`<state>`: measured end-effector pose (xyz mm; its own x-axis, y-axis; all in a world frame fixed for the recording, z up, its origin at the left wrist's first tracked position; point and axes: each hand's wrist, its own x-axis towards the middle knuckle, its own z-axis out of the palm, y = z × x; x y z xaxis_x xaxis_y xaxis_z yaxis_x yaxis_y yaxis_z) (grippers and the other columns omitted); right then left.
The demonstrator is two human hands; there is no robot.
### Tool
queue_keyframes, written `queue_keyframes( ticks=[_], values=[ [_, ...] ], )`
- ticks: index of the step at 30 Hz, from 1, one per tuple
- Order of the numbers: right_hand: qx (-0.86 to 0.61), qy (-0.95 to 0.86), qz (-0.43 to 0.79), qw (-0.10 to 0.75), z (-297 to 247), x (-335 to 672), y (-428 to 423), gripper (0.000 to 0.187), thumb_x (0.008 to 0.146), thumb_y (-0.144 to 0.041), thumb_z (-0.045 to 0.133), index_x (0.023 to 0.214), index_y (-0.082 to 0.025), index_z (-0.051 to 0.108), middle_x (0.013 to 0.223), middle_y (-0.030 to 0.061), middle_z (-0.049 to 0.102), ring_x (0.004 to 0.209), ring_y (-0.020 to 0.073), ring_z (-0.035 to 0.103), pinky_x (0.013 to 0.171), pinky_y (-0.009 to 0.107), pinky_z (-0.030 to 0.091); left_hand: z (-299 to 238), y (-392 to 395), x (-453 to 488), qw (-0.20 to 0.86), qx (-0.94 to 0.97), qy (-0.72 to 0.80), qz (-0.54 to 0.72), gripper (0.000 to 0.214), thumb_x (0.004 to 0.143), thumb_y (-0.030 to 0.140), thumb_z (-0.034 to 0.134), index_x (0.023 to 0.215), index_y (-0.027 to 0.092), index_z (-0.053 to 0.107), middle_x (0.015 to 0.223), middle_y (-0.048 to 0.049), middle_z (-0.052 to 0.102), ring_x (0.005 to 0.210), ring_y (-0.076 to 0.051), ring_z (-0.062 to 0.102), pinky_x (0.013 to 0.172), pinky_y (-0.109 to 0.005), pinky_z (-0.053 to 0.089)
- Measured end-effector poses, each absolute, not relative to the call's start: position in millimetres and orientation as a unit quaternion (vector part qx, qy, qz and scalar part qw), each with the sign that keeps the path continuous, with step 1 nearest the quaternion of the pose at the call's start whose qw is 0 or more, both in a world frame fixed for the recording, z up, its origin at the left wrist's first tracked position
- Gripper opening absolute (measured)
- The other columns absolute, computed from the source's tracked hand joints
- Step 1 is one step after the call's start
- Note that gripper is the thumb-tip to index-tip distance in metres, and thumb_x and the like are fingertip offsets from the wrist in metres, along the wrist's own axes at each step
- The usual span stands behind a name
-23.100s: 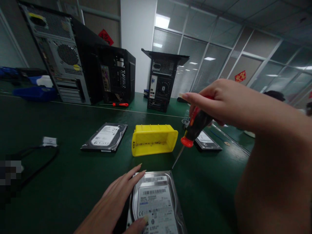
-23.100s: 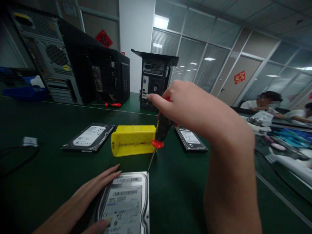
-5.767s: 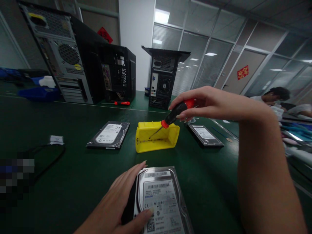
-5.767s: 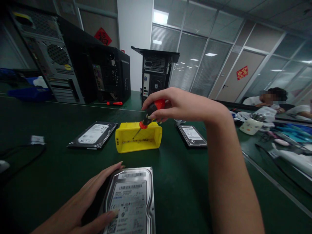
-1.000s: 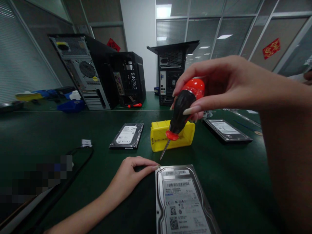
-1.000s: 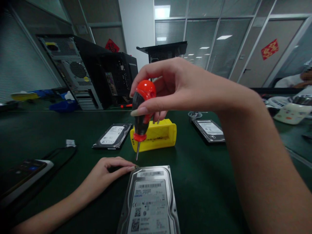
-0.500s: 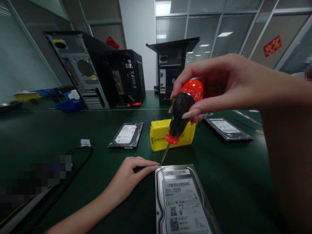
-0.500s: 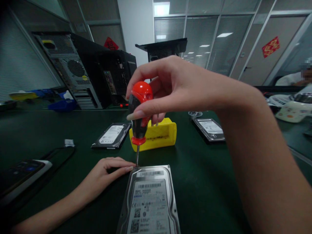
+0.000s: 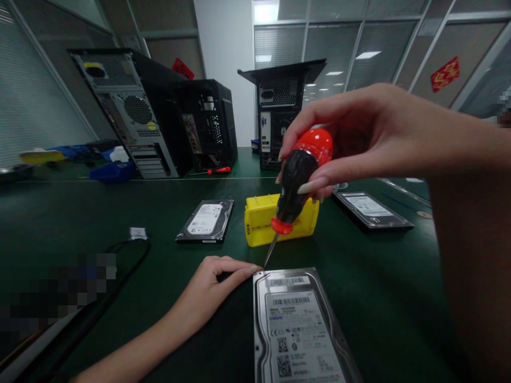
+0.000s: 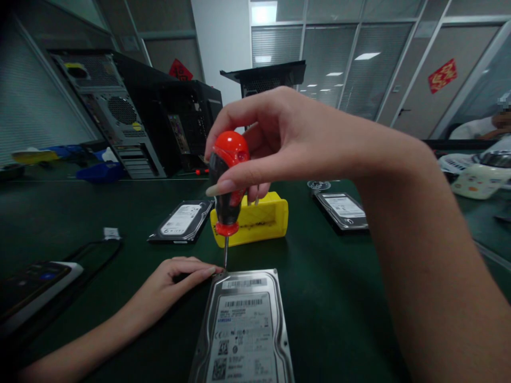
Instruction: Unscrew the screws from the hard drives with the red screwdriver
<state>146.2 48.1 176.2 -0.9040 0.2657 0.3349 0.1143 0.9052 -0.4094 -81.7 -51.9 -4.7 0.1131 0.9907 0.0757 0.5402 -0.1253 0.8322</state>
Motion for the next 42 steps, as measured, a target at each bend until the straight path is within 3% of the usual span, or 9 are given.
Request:
queue_keyframes(
  ticks=[7,13,22,27,31,42],
  values=[
    [-0.109,-0.958,0.182,0.191,176,145,48,0.028,0.078,-0.037,0.068,0.103,-0.027,0.061,0.097,-0.0047,0.066,0.085,0.0131,0.068,0.065,0.014,0.059,-7,-54,-85,0.316,0.663,0.601,0.316,0.019,0.085,0.037,0.055,0.094,0.035,0.071,0.099,0.0072,0.07,0.096,-0.019,0.062,0.089,-0.033,0.041],
    [-0.113,-0.954,0.204,0.189,177,145,47,0.024,0.077,-0.034,0.068,0.099,-0.025,0.062,0.095,-0.0058,0.067,0.078,0.0116,0.069,0.061,0.014,0.061,-4,-56,-83,0.305,0.672,0.585,0.337,0.017,0.085,0.031,0.056,0.092,0.031,0.072,0.094,0.006,0.072,0.09,-0.016,0.064,0.082,-0.028,0.045],
    [-0.15,-0.948,0.204,0.192,176,146,46,0.026,0.074,-0.037,0.069,0.099,-0.035,0.063,0.094,-0.0102,0.067,0.078,0.0119,0.069,0.063,0.014,0.061,-5,-63,-82,0.153,0.747,0.562,0.32,0.021,0.088,0.022,0.057,0.097,0.036,0.069,0.094,0.0104,0.071,0.086,-0.014,0.063,0.079,-0.03,0.043],
    [-0.138,-0.953,0.199,0.184,176,145,44,0.026,0.076,-0.038,0.068,0.1,-0.029,0.063,0.097,-0.007,0.067,0.082,0.0122,0.069,0.064,0.014,0.06,-4,-63,-81,0.104,0.762,0.557,0.313,0.019,0.089,0.02,0.056,0.098,0.031,0.068,0.094,0.008,0.071,0.083,-0.015,0.063,0.076,-0.031,0.044],
    [-0.124,-0.954,0.208,0.179,175,145,46,0.026,0.077,-0.035,0.067,0.103,-0.031,0.062,0.096,-0.008,0.067,0.084,0.0111,0.068,0.067,0.013,0.059,-5,-64,-81,0.066,0.777,0.539,0.319,0.018,0.089,0.02,0.055,0.098,0.028,0.068,0.093,0.0053,0.071,0.081,-0.017,0.063,0.074,-0.032,0.045],
    [-0.112,-0.957,0.188,0.189,175,146,49,0.025,0.077,-0.036,0.066,0.102,-0.034,0.063,0.098,-0.0086,0.067,0.084,0.0109,0.068,0.067,0.012,0.059,-5,-62,-81,0.078,0.765,0.553,0.32,0.017,0.089,0.023,0.054,0.095,0.027,0.069,0.093,0.0039,0.071,0.082,-0.017,0.064,0.075,-0.032,0.045]
  ],
)
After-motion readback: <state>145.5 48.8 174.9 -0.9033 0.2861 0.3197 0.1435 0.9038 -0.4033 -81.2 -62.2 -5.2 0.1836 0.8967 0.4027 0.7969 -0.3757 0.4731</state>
